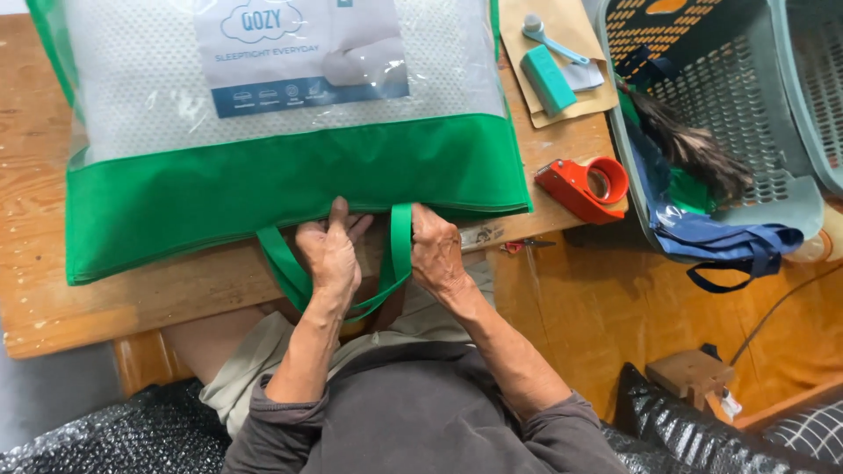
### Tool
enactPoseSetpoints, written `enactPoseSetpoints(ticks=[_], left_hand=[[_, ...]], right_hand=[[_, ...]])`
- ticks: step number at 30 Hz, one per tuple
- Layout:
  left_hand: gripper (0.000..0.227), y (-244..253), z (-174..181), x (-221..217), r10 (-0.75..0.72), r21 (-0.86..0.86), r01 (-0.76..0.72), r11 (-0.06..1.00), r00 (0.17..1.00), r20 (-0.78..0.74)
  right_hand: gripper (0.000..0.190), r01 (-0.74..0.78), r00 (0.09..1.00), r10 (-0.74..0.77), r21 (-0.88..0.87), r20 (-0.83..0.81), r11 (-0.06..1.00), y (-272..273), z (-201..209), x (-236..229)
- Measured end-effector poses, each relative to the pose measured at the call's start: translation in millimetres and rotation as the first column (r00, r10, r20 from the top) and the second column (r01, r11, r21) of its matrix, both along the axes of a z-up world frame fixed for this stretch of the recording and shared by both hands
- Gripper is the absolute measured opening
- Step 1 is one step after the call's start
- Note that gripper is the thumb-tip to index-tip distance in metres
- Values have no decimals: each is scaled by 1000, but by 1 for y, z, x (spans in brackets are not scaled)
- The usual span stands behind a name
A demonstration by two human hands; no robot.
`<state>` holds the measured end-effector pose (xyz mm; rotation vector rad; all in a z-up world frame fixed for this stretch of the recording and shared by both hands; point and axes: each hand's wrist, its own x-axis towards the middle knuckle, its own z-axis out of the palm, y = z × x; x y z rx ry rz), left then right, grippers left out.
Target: Applying a label to a pillow bag and smoothing it out using a small hand tool.
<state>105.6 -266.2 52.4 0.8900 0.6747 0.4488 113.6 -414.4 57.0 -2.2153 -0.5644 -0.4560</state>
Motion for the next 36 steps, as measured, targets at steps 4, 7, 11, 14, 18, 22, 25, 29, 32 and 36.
enactPoseSetpoints(ticks=[4, 7, 11, 14, 18, 22, 25, 29, 32, 36], left_hand=[[12, 6, -24, 0, -24, 27, 24, 999, 1000, 17], [12, 8, -16, -3, -39, 45, 40, 998, 999, -3], [13, 11, 3, -7, -16, 26, 16, 1000, 1000, -27], [13, 12, 12, -9, -9, 33, 10, 999, 999, -36], [14, 18, 3, -12, 12, 32, -11, 999, 999, -34], [15, 22, -9, -15, -2, 38, 3, 999, 1000, -17], [16, 17, 11, -17, -11, 24, 11, 1000, 1000, -17], [18, 24, 3, -20, -41, 37, 43, 998, 999, -34], [19, 30, -3, -24, -87, 50, 89, 995, 996, -37], [20, 32, -7, -30, -135, 10, 136, 991, 989, -59]], right_hand=[[12, 133, 990, -126, -118, 67, 984, -28, 7, 3], [11, 233, 972, -221, -180, 85, 956, -57, 10, 3], [11, 293, 956, -283, -219, 78, 931, -98, 9, 3], [12, 320, 947, -319, -202, 39, 926, -119, 12, 1], [16, 350, 934, -358, -200, -1, 915, -143, 10, -1], [16, 375, 920, -391, -236, -20, 896, -179, 2, 2], [18, 368, 919, -390, -231, -61, 901, -183, 1, 3], [10, 368, 890, -391, -136, -233, 920, -181, 28, 3], [10, 371, 881, -390, -119, -268, 921, -182, 44, 1], [4, 420, 894, -427, -81, -132, 904, -176, 54, 6]])
